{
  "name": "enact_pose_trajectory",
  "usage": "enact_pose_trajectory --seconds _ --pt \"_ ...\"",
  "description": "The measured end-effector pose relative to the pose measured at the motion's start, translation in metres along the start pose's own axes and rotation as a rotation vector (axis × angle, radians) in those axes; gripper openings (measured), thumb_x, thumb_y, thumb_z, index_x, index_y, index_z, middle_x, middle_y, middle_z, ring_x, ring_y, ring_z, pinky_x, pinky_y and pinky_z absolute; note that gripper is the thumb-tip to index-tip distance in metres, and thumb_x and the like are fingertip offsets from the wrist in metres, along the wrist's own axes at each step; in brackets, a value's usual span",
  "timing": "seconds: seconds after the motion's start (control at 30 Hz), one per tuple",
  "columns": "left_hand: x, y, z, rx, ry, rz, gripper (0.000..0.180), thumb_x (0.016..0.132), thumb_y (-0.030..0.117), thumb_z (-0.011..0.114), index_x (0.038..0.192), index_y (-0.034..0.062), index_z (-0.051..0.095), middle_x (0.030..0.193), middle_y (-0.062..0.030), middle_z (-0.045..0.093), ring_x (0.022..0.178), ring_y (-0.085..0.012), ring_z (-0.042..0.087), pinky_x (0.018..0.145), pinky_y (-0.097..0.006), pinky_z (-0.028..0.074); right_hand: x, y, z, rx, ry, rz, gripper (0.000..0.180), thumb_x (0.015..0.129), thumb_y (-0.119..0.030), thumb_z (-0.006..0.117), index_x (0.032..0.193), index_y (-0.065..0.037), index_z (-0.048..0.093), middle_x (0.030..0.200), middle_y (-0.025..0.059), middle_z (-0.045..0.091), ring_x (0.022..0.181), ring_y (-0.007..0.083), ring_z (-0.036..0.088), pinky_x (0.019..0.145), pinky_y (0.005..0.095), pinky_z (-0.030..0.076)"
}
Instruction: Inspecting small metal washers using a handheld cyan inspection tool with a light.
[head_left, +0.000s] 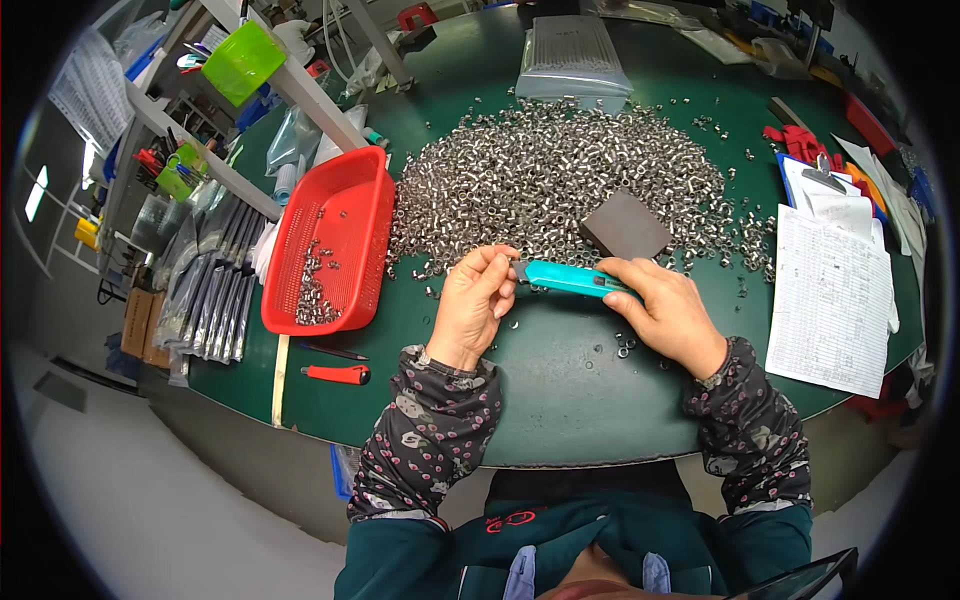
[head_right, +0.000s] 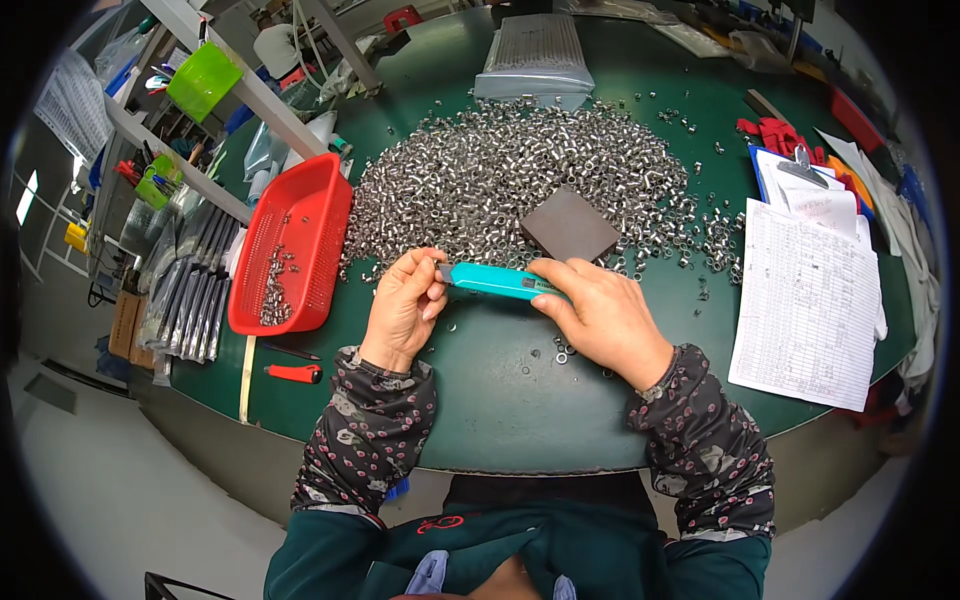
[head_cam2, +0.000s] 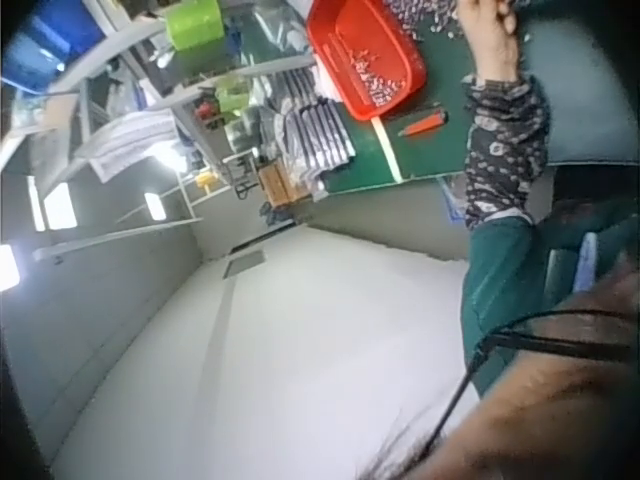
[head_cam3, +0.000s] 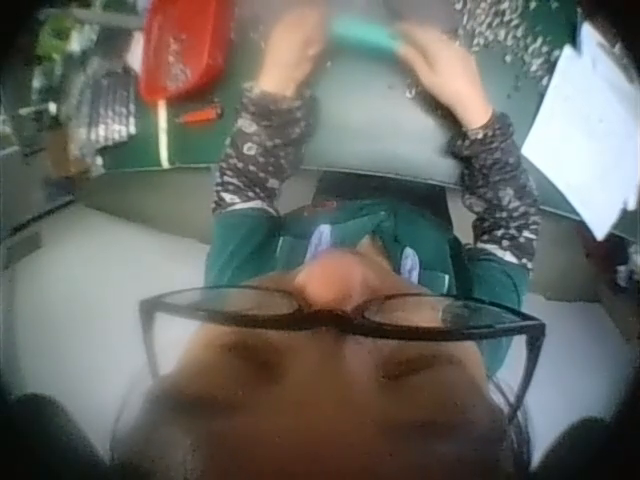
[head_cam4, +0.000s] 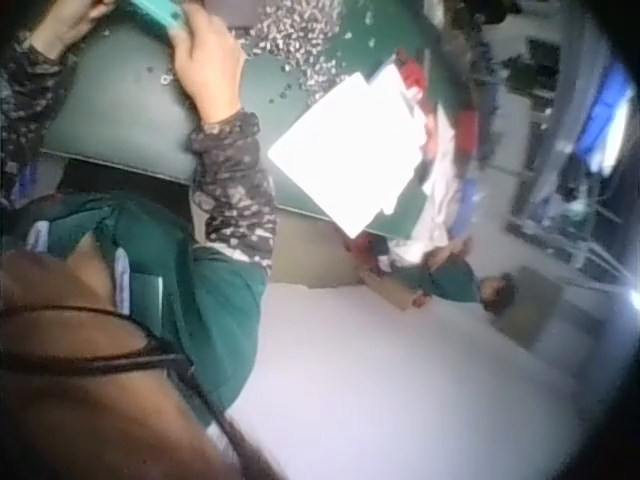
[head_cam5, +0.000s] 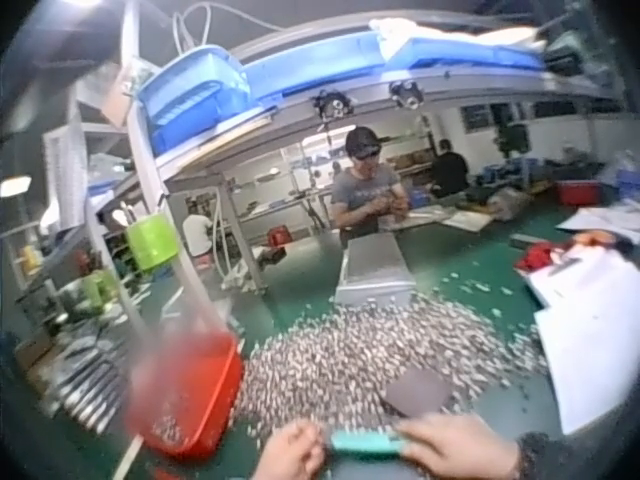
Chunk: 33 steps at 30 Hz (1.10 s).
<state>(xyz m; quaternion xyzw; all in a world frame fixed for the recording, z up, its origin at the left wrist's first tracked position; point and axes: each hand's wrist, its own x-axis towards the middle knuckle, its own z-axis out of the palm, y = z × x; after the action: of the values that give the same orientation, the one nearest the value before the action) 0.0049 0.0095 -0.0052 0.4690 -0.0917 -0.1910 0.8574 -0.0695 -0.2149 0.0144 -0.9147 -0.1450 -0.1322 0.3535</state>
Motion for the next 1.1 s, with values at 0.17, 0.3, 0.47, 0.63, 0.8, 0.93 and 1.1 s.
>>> enact_pose_trajectory --seconds 0.17,0.3,0.47,0.63,0.8,0.93,1.1 --pt "-0.0001 0.0012 0.0016 0.028 0.02 -0.005 0.017 0.088 0.015 0.055 0.097 0.0005 0.057 0.073 -0.0014 0.054 0.057 -0.0049 0.046 0.044 -0.015 0.035 0.0008 -0.0028 -0.0017 -0.089 0.052 -0.041 0.027 0.08 -0.021 0.059 0.105 -0.013 0.055 0.075 0.0082 0.052 0.072 0.0272 0.056 0.061 0.0383 0.045" --pt "-0.0001 0.0006 -0.0001 0.014 0.005 -0.002 0.017 0.088 0.015 0.055 0.097 0.0008 0.057 0.073 -0.0014 0.054 0.058 -0.0047 0.046 0.044 -0.015 0.035 0.0019 -0.0052 -0.0017 -0.133 0.075 -0.061 0.027 0.078 -0.019 0.061 0.104 -0.013 0.055 0.074 0.0079 0.051 0.071 0.0265 0.055 0.06 0.0385 0.044" --pt "-0.0006 0.0003 0.0027 0.012 0.02 -0.012 0.017 0.088 0.016 0.055 0.097 0.0011 0.057 0.074 -0.0013 0.054 0.057 -0.0047 0.046 0.044 -0.015 0.035 0.0013 -0.0059 -0.0027 -0.195 0.112 -0.097 0.029 0.076 -0.018 0.062 0.103 -0.013 0.055 0.074 0.0071 0.05 0.071 0.0259 0.056 0.058 0.0378 0.045" --pt "-0.0012 -0.0004 0.003 0.021 0.031 -0.004 0.017 0.088 0.017 0.055 0.096 0.0014 0.057 0.073 -0.0008 0.053 0.056 -0.0046 0.046 0.044 -0.016 0.036 0.0017 -0.0055 -0.0027 -0.214 0.126 -0.112 0.029 0.076 -0.018 0.063 0.103 -0.013 0.055 0.074 0.0068 0.05 0.072 0.0252 0.055 0.057 0.0377 0.044" --pt "-0.0015 -0.0022 0.0026 0.018 0.029 -0.004 0.017 0.089 0.018 0.055 0.094 0.0017 0.056 0.072 -0.0003 0.053 0.055 -0.0042 0.046 0.044 -0.016 0.036 0.0018 -0.0057 -0.0025 -0.234 0.146 -0.14 0.029 0.075 -0.017 0.063 0.103 -0.013 0.055 0.074 0.0065 0.049 0.072 0.0248 0.055 0.057 0.0374 0.044" --pt "-0.0011 -0.0027 0.0046 0.052 0.056 -0.002 0.017 0.089 0.019 0.054 0.092 0.0022 0.056 0.071 0.0003 0.053 0.055 -0.0039 0.046 0.043 -0.015 0.036 0.002 -0.005 -0.0031 -0.254 0.147 -0.136 0.03 0.074 -0.016 0.064 0.102 -0.013 0.054 0.073 0.0062 0.048 0.071 0.0242 0.054 0.056 0.0369 0.044" --pt "-0.0011 -0.0023 0.005 0.105 0.073 0.014 0.016 0.089 0.019 0.053 0.091 0.0028 0.057 0.07 0.0005 0.053 0.054 -0.0034 0.046 0.043 -0.015 0.036 0.0021 -0.0048 -0.0024 -0.255 0.157 -0.147 0.03 0.073 -0.016 0.065 0.101 -0.013 0.054 0.073 0.0059 0.048 0.071 0.0236 0.054 0.056 0.0365 0.044"
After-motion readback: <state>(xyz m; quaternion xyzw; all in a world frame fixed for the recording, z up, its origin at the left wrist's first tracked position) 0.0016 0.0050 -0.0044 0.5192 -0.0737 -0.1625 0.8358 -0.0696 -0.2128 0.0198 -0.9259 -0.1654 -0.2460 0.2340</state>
